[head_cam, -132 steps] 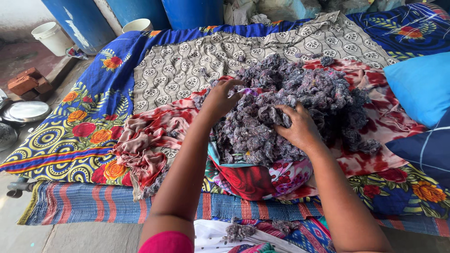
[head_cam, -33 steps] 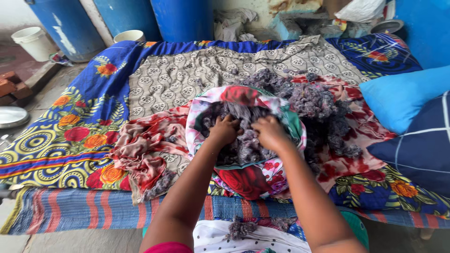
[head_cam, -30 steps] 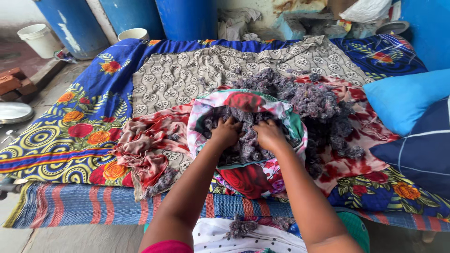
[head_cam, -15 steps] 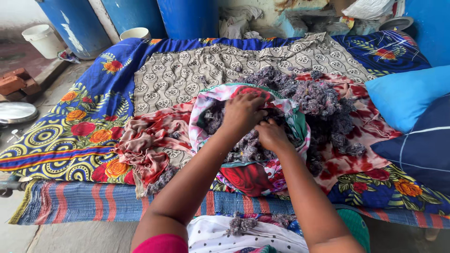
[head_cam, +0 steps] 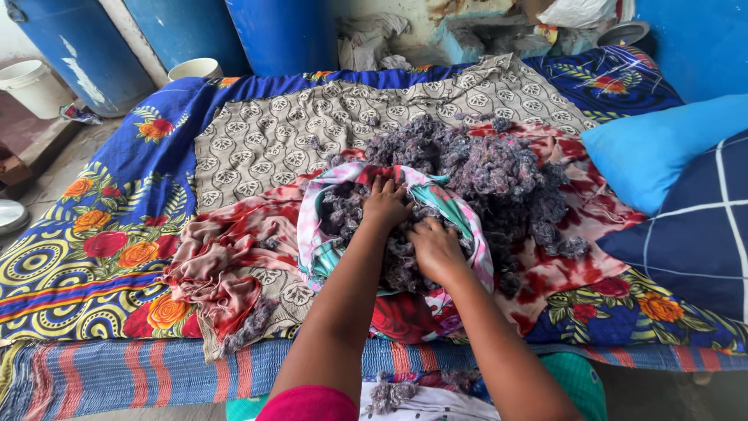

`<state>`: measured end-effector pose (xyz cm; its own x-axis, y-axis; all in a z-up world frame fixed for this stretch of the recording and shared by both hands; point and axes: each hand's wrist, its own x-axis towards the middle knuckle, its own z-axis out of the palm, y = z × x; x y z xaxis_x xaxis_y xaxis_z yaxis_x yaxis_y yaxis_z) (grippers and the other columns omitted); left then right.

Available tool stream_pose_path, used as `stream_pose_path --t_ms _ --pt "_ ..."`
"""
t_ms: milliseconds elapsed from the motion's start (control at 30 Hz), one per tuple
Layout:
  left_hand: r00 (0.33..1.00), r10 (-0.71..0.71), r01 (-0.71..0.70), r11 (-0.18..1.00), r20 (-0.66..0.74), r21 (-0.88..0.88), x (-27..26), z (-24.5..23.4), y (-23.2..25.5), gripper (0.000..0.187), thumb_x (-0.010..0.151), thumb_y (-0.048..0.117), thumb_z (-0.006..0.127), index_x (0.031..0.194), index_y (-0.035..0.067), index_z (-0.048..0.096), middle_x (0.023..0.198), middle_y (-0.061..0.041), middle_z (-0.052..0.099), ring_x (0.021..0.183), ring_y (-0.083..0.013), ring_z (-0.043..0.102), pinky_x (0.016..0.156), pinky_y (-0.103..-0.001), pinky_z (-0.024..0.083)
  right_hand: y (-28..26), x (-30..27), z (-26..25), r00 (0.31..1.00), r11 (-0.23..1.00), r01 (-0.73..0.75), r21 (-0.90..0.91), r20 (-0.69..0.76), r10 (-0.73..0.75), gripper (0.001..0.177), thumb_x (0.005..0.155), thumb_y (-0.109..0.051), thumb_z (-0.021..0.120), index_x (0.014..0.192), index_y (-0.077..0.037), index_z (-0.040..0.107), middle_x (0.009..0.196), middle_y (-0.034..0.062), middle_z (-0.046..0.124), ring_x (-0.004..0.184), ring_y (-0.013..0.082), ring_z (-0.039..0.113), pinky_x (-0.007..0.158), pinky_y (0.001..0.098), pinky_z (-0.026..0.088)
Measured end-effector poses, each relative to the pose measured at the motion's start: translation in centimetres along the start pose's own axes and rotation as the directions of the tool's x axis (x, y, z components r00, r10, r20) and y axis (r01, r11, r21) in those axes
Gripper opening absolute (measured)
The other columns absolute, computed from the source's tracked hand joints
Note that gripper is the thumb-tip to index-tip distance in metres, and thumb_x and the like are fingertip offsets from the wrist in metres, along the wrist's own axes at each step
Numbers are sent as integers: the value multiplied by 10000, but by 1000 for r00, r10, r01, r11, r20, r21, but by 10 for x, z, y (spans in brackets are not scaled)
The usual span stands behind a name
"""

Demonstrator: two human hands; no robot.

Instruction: The person stuffs loose fiber filling into a patterned fabric bag by hand, spreading and compressing the material inside the bag.

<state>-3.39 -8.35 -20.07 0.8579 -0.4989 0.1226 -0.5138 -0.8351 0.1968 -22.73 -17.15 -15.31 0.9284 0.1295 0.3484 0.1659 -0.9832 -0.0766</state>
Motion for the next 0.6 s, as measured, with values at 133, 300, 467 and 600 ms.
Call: stream_pose_path --t_ms 133,300,467,600 --pt "998 -41 38 997 48 70 -11 -6 4 648 947 635 472 1521 337 450 1653 -45 304 1559 -336 131 1139 -793 177 2 1 -5 1000 996 -15 82 22 13 399 811 -36 601 1176 -142 722 1371 50 620 1372 315 478 1040 563 432" --pt "993 35 -35 999 -111 0 1 20 -7 664 951 650 478 1520 306 475 1648 -90 327 1569 -385 141 1125 -750 186 21 4 -37 994 872 84 482 -100 -41 370 867 -42 665 1209 -166 728 1490 91 590 1392 297 539 1163 401 435" --pt "999 -51 52 997 -18 53 -11 6 3 619 941 605 473 1499 338 470 1659 -36 291 1567 -307 136 1059 -892 26 58 15 -76 988 911 18 413 -147 47 374 875 -144 718 1239 -232 717 1553 140 508 1432 347 454 1154 454 410" --pt "996 -29 32 999 -80 37 -12 5 6 595 928 580 507 1462 320 520 1633 -41 332 1551 -315 163 1040 -898 30 131 37 -80 976 946 -160 282 -99 195 588 801 -275 796 1366 -270 631 1578 180 437 1466 391 398 1194 503 353"
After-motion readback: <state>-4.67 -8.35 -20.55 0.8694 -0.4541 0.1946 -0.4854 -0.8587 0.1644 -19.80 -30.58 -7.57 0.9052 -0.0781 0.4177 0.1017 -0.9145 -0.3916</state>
